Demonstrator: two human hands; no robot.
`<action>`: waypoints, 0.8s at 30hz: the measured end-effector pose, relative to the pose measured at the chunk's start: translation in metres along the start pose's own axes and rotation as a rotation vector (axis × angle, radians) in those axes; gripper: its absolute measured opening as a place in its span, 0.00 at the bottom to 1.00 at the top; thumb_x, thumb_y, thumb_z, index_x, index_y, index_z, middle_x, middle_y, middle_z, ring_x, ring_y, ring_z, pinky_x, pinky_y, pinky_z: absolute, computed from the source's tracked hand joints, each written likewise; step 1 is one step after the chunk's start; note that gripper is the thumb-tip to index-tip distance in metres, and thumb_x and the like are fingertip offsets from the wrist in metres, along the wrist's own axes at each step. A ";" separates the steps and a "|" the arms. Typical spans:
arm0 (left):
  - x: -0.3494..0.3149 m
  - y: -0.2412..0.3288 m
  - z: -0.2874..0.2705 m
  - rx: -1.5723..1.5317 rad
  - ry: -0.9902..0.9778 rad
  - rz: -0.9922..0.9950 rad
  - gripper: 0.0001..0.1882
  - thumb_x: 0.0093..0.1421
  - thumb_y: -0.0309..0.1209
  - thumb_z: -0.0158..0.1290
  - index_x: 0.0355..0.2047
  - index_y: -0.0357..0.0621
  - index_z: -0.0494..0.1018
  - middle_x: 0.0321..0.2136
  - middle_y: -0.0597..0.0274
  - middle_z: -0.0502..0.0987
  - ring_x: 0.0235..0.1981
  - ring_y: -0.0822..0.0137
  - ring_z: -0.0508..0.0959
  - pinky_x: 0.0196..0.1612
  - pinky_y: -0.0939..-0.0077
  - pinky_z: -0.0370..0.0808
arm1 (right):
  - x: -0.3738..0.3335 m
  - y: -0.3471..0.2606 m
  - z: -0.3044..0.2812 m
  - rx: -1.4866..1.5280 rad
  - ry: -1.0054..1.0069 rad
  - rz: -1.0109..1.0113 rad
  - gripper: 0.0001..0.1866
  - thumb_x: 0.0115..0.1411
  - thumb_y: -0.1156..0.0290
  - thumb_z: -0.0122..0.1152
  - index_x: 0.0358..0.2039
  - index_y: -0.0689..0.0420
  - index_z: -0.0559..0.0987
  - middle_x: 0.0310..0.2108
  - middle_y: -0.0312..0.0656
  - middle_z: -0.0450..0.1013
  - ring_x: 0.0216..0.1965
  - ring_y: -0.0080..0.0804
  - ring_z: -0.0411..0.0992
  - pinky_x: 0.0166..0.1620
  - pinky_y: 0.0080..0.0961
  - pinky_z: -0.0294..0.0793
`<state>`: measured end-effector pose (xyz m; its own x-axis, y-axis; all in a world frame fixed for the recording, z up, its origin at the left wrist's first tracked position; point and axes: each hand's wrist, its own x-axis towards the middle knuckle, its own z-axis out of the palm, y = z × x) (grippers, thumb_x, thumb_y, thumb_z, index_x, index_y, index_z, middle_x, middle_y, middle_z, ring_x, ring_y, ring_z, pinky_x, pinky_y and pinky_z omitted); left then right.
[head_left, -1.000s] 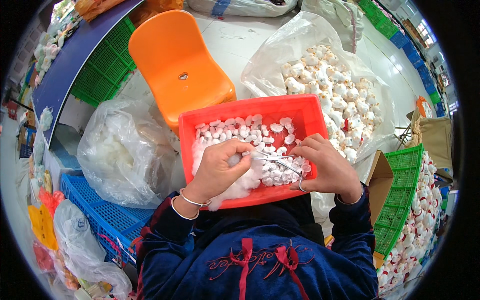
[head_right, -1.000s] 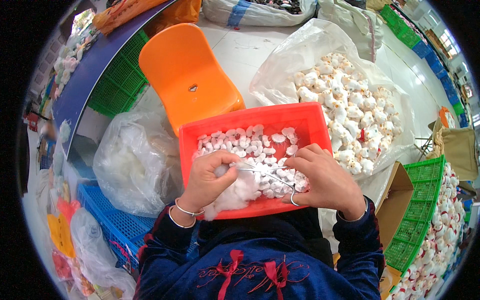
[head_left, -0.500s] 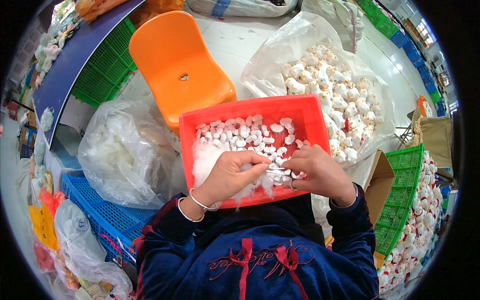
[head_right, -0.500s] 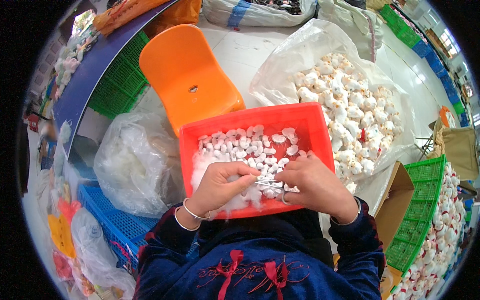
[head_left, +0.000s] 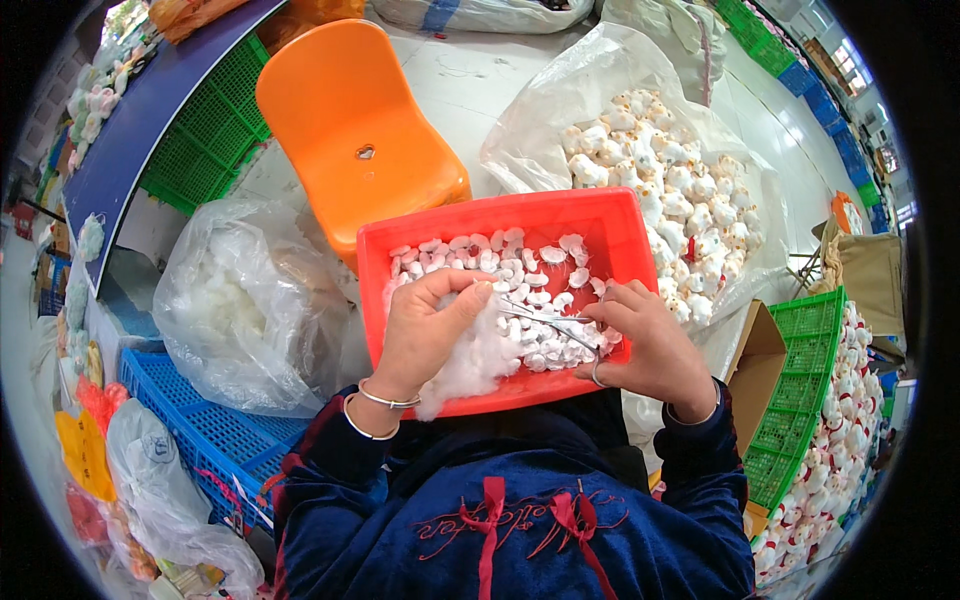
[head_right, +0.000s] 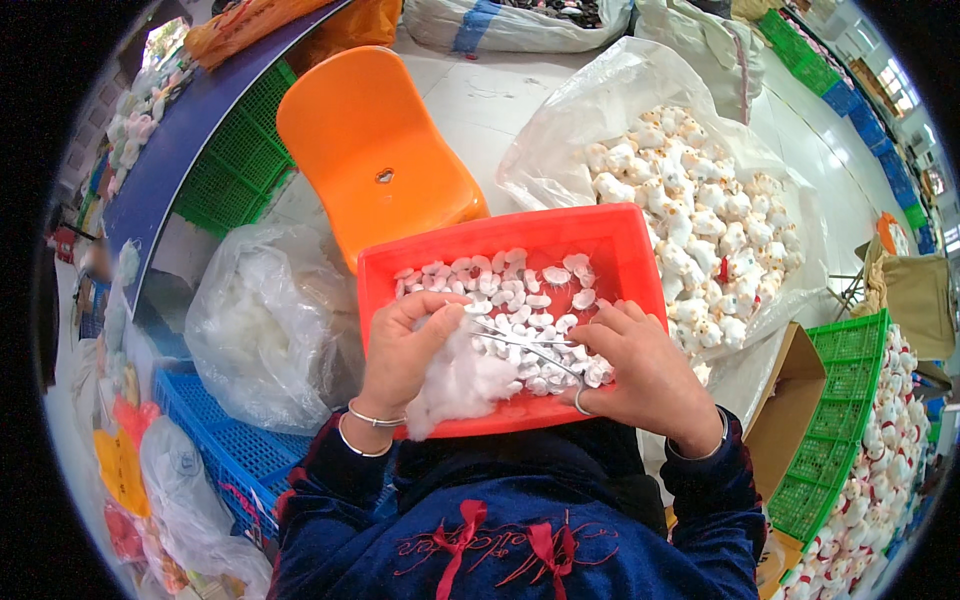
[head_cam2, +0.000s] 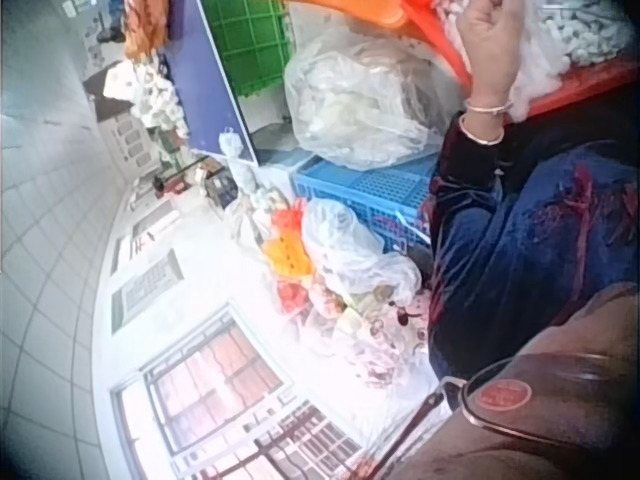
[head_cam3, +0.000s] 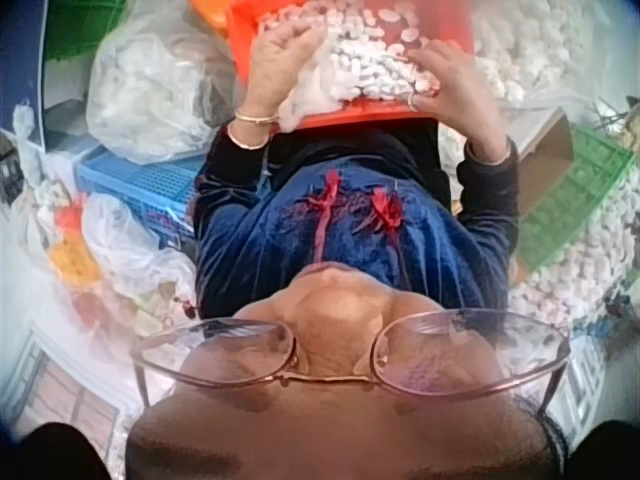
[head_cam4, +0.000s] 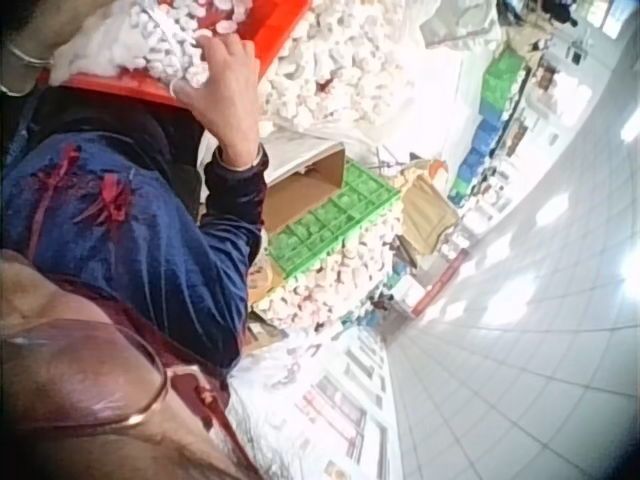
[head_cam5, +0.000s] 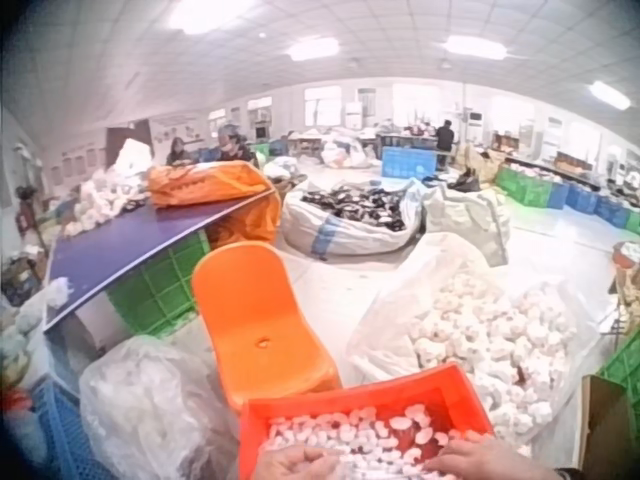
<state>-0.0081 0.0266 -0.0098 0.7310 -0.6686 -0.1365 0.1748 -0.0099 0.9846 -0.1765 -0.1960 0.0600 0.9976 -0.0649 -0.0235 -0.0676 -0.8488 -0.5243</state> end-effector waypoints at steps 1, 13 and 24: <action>0.001 -0.001 0.001 -0.004 0.026 -0.004 0.10 0.67 0.29 0.60 0.45 0.38 0.83 0.37 0.70 0.83 0.38 0.81 0.77 0.43 0.85 0.74 | 0.001 -0.003 0.000 -0.007 0.014 -0.004 0.28 0.45 0.63 0.79 0.47 0.59 0.82 0.42 0.48 0.74 0.48 0.48 0.71 0.51 0.40 0.71; 0.006 -0.009 0.002 -0.272 -0.044 -0.034 0.14 0.68 0.26 0.58 0.52 0.35 0.81 0.37 0.70 0.82 0.36 0.82 0.77 0.42 0.86 0.75 | 0.002 -0.003 0.007 -0.133 0.049 0.094 0.19 0.50 0.65 0.75 0.43 0.53 0.84 0.39 0.40 0.77 0.43 0.41 0.73 0.48 0.38 0.68; 0.005 0.010 -0.009 -0.003 -0.138 -0.044 0.12 0.65 0.28 0.61 0.47 0.36 0.84 0.37 0.66 0.83 0.36 0.80 0.78 0.41 0.83 0.76 | 0.004 -0.010 -0.010 -0.185 0.018 0.050 0.19 0.48 0.66 0.76 0.42 0.52 0.85 0.39 0.37 0.78 0.42 0.39 0.74 0.46 0.37 0.67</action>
<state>0.0031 0.0303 -0.0016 0.6248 -0.7637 -0.1625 0.2065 -0.0391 0.9777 -0.1724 -0.1924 0.0735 0.9926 -0.1177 -0.0298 -0.1205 -0.9260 -0.3577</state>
